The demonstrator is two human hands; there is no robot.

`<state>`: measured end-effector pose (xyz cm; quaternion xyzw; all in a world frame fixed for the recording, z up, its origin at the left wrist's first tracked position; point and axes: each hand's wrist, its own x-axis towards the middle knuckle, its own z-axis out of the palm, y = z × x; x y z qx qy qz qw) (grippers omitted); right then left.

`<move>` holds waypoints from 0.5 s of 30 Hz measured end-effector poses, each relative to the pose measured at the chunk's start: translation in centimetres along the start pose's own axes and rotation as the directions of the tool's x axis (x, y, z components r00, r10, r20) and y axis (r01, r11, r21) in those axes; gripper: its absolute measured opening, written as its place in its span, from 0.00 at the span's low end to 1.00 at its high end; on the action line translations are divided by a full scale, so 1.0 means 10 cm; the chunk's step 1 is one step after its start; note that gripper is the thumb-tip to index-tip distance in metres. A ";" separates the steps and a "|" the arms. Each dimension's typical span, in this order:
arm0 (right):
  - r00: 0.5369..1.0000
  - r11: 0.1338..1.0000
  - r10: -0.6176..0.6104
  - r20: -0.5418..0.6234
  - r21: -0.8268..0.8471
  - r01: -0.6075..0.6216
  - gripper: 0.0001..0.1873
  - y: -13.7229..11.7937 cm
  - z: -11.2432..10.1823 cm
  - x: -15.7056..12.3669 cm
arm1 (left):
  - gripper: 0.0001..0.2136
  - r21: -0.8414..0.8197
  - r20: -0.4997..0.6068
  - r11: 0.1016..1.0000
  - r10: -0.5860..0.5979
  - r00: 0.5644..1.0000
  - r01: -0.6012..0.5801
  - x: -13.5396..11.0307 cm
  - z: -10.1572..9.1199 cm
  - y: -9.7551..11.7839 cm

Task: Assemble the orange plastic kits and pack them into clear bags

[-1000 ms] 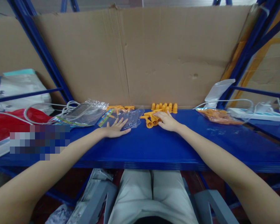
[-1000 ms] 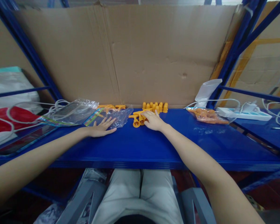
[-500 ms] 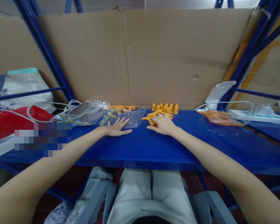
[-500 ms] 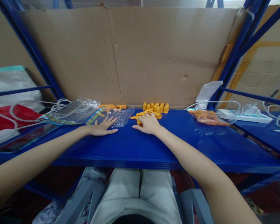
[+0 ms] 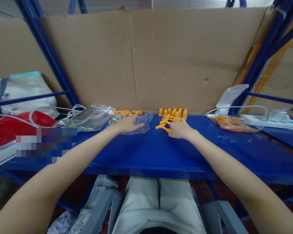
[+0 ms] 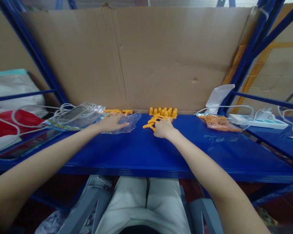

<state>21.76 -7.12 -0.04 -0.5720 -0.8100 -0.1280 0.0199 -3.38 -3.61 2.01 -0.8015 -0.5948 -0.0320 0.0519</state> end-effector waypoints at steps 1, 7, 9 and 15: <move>1.000 1.000 -0.012 -0.010 0.000 0.012 0.20 0.01 0.00 0.00 | 0.34 0.015 -0.024 0.999 -0.030 0.999 0.031 0.01 -0.04 0.08; 0.997 0.999 -0.034 -0.076 0.040 0.037 0.20 0.01 -0.07 0.00 | 0.29 0.078 -0.094 0.992 -0.088 0.992 0.096 0.13 -0.12 0.43; 0.995 0.998 -0.018 -0.100 0.058 0.024 0.17 0.01 -0.11 -0.01 | 0.26 0.090 -0.074 0.990 -0.104 0.992 0.111 0.17 -0.12 0.49; 0.982 0.990 -0.007 -0.186 0.135 0.032 0.14 0.10 -0.15 -0.01 | 0.23 0.022 0.056 0.992 -0.126 0.990 0.125 0.35 -0.10 0.44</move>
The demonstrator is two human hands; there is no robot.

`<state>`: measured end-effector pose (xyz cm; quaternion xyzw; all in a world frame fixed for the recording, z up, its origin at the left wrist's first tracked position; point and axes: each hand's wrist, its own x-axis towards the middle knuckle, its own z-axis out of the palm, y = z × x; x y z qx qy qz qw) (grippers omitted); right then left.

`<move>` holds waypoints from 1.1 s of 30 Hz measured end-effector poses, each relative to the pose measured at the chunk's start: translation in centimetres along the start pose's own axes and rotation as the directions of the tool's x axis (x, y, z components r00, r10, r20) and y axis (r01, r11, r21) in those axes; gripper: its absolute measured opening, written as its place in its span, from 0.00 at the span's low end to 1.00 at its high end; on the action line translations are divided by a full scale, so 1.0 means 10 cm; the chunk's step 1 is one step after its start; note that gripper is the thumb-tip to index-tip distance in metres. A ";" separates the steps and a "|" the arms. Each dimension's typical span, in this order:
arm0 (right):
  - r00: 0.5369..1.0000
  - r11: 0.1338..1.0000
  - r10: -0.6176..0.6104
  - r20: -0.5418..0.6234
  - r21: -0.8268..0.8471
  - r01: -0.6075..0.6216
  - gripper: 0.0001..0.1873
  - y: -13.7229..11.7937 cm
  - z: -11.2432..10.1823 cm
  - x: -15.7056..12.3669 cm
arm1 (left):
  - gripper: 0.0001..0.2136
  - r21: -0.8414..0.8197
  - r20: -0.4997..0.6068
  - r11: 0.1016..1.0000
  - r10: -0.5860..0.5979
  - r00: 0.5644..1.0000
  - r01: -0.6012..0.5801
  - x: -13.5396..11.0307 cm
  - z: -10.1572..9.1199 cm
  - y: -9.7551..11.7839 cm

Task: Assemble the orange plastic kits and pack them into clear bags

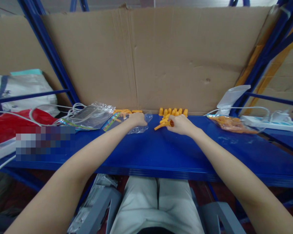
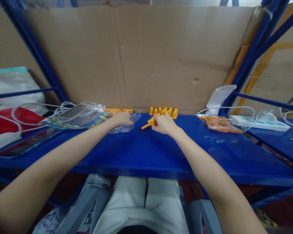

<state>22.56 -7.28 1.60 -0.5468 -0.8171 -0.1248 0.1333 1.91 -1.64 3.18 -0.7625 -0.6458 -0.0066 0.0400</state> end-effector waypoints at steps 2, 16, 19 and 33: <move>0.999 0.999 -0.013 -0.049 0.039 0.015 0.14 0.06 0.01 0.01 | 0.21 -0.036 0.065 0.997 0.067 0.996 -0.065 0.06 0.02 -0.07; 0.983 0.883 -0.084 -0.166 0.444 0.150 0.12 0.05 0.39 0.12 | 0.08 -0.474 0.235 0.871 0.268 0.934 -0.131 0.05 0.17 -0.32; 0.980 0.875 -0.122 -0.154 0.450 0.180 0.13 0.10 0.45 0.13 | 0.06 -0.477 0.171 0.873 0.207 0.963 -0.103 0.02 0.10 -0.35; 0.957 0.818 -0.182 -0.228 0.505 0.276 0.18 0.04 0.48 0.15 | 0.07 -0.400 -0.137 0.726 0.556 0.820 -0.559 -0.23 0.01 0.14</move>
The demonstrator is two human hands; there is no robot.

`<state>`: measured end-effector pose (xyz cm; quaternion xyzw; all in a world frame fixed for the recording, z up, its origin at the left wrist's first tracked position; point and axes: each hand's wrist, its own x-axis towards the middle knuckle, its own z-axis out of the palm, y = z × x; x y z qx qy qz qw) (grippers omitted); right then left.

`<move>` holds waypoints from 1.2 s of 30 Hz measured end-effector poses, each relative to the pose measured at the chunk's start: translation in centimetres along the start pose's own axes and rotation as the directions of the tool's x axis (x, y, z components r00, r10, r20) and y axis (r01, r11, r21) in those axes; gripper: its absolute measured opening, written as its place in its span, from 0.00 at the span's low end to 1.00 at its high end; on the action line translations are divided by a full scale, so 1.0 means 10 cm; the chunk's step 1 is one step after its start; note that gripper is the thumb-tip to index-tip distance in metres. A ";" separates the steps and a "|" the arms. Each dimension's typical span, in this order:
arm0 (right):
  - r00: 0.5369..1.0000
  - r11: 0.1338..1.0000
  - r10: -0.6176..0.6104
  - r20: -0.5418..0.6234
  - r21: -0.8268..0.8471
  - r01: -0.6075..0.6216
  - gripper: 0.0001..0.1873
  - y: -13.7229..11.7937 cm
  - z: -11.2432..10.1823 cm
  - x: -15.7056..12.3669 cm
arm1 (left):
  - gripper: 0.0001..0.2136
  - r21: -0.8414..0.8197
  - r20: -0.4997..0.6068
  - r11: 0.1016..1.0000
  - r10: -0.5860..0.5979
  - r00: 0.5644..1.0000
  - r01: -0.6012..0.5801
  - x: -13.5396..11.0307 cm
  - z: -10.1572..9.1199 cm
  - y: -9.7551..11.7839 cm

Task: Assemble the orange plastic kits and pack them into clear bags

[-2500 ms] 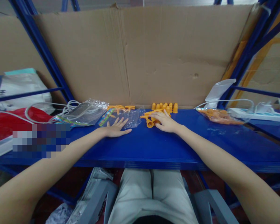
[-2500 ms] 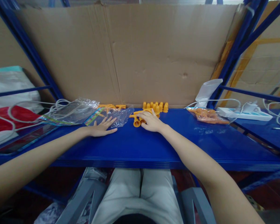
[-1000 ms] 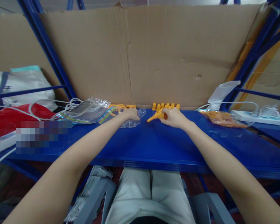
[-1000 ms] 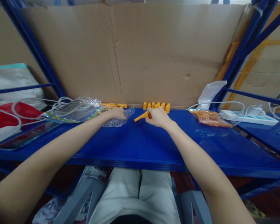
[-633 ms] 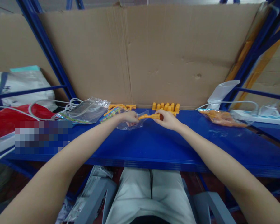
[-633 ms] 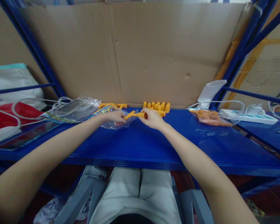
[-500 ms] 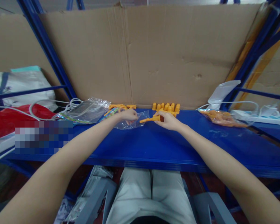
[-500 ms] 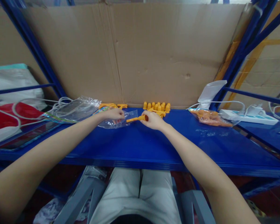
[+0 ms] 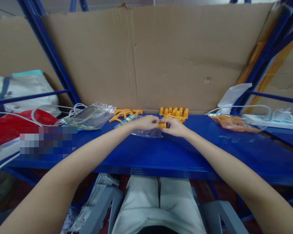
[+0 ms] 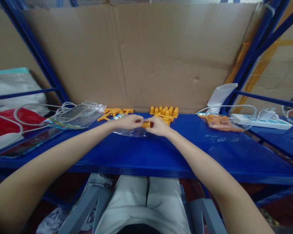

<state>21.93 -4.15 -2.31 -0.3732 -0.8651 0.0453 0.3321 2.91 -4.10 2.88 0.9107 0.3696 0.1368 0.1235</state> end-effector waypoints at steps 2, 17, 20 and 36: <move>0.998 0.998 0.053 0.016 -0.034 -0.052 0.17 -0.03 -0.03 0.00 | 0.07 -0.009 -0.032 1.000 -0.013 0.999 0.013 0.03 0.05 0.03; 0.979 0.994 0.014 0.205 0.105 -0.036 0.17 -0.02 0.12 0.00 | 0.14 -0.072 -0.294 0.978 -0.209 0.933 0.197 -0.11 -0.03 -0.12; 0.969 0.996 0.045 0.244 0.066 -0.063 0.17 -0.05 0.10 0.00 | 0.15 0.084 -0.287 0.882 -0.423 0.859 0.463 -0.29 -0.26 -0.44; 0.886 0.994 0.076 0.457 0.033 -0.102 0.27 -0.28 0.18 0.32 | 0.10 -0.083 0.222 0.717 -0.664 0.714 0.692 -0.73 -0.35 -1.05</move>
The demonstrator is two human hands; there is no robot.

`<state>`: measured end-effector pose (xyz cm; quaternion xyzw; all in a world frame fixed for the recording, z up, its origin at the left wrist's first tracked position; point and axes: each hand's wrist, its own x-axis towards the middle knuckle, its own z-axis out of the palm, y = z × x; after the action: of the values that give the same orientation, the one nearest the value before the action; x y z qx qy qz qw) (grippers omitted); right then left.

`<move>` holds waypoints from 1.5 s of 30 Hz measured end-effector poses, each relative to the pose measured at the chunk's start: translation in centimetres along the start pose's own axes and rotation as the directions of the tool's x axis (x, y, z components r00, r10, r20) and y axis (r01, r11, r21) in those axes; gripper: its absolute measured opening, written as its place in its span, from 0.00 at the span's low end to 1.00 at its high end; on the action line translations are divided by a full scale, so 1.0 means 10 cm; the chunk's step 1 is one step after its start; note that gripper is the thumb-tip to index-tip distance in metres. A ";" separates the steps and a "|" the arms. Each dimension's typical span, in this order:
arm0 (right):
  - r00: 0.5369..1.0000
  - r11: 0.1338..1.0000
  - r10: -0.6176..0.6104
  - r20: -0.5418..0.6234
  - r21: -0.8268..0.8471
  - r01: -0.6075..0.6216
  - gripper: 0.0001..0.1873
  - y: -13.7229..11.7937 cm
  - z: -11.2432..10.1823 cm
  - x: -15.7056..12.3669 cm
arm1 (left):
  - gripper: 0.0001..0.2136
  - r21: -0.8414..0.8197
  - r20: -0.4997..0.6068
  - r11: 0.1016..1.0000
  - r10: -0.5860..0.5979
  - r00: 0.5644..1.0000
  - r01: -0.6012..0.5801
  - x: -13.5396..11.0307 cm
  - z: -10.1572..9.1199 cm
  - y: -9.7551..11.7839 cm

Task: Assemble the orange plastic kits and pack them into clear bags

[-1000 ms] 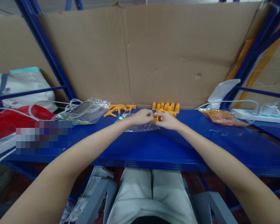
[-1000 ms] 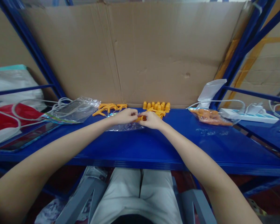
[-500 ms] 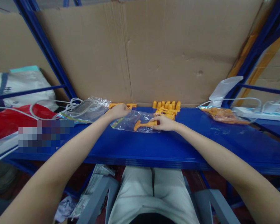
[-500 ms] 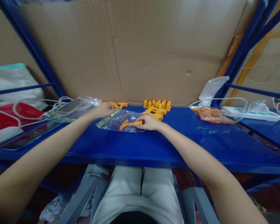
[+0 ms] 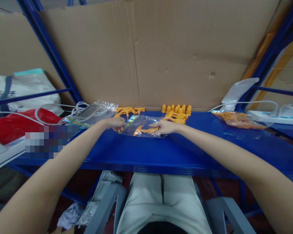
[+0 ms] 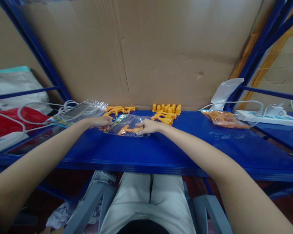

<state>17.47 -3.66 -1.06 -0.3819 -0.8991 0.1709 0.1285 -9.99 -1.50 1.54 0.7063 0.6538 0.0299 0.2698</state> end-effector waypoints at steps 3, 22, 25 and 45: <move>0.983 0.996 0.073 0.168 0.040 -0.081 0.31 -0.05 -0.12 0.07 | 0.08 -0.030 0.027 0.999 -0.025 0.999 0.026 0.01 -0.01 -0.01; 0.978 0.783 0.198 -0.065 0.611 -0.118 0.14 -0.10 0.15 0.47 | 0.09 -0.228 -0.117 0.967 -0.144 0.983 0.115 0.15 0.06 -0.16; 0.979 0.767 0.196 -0.050 0.630 -0.122 0.13 -0.11 0.14 0.45 | 0.08 -0.238 -0.113 0.962 -0.161 0.980 0.131 0.12 0.05 -0.13; 0.990 0.696 0.069 0.119 0.706 -0.133 0.16 0.00 0.23 0.51 | 0.12 0.304 -0.630 0.904 0.427 0.649 -0.301 0.34 0.31 0.11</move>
<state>13.18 -0.38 -2.69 -0.3439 -0.7454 0.5275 0.2187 -7.25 0.61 -1.69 0.7822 0.5505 0.2846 -0.0634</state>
